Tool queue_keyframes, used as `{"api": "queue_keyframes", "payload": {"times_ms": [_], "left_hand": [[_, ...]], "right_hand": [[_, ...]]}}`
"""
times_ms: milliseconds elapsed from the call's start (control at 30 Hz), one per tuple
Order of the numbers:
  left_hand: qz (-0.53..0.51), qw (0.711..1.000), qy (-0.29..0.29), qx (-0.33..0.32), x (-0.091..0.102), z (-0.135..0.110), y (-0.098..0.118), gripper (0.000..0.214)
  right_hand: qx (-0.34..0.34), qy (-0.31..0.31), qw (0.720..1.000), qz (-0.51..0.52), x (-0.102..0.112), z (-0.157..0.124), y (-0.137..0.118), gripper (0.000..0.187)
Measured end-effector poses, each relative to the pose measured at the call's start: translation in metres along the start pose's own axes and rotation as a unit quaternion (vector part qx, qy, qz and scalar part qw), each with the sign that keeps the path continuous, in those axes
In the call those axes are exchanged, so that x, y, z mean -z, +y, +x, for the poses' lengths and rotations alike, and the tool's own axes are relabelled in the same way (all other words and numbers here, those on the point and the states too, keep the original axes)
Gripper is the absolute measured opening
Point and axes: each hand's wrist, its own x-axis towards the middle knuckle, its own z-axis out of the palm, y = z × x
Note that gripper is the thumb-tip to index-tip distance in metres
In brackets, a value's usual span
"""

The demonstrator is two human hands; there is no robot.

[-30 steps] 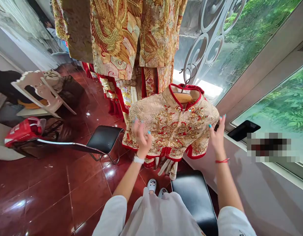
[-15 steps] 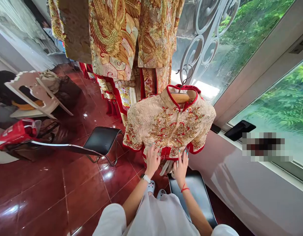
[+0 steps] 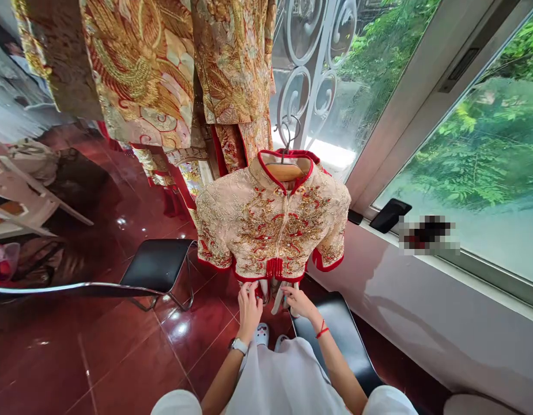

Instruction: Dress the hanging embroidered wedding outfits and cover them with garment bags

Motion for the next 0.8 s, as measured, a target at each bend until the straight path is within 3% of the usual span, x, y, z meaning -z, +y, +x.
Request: {"api": "queue_keyframes", "payload": {"times_ms": [67, 167, 300, 433, 567, 700, 800], "left_hand": [[-0.037, 0.998, -0.041, -0.029, 0.005, 0.01, 0.014, 0.05], [-0.089, 0.994, -0.009, -0.066, 0.031, 0.05, 0.051, 0.049], [-0.072, 0.973, 0.059, -0.209, 0.099, 0.133, 0.123, 0.043], [0.073, 0.93, 0.074, -0.353, 0.159, 0.212, 0.189, 0.047], [0.198, 0.903, 0.036, -0.381, 0.177, 0.251, 0.22, 0.035], [0.264, 0.876, 0.013, -0.403, 0.176, 0.253, 0.223, 0.035], [0.252, 0.88, 0.018, -0.403, 0.177, 0.247, 0.22, 0.036]], "right_hand": [[0.035, 0.007, 0.999, 0.032, 0.013, 0.0, -0.022, 0.048], [0.119, 0.085, 0.981, 0.124, 0.047, 0.009, -0.072, 0.036], [0.178, 0.25, 0.921, 0.24, 0.106, 0.035, -0.156, 0.033], [0.207, 0.338, 0.892, 0.215, 0.143, 0.061, -0.219, 0.036], [0.197, 0.415, 0.878, 0.137, 0.149, 0.074, -0.242, 0.034], [0.211, 0.433, 0.873, 0.075, 0.147, 0.074, -0.239, 0.027], [0.226, 0.439, 0.867, 0.062, 0.141, 0.064, -0.235, 0.028]]}}
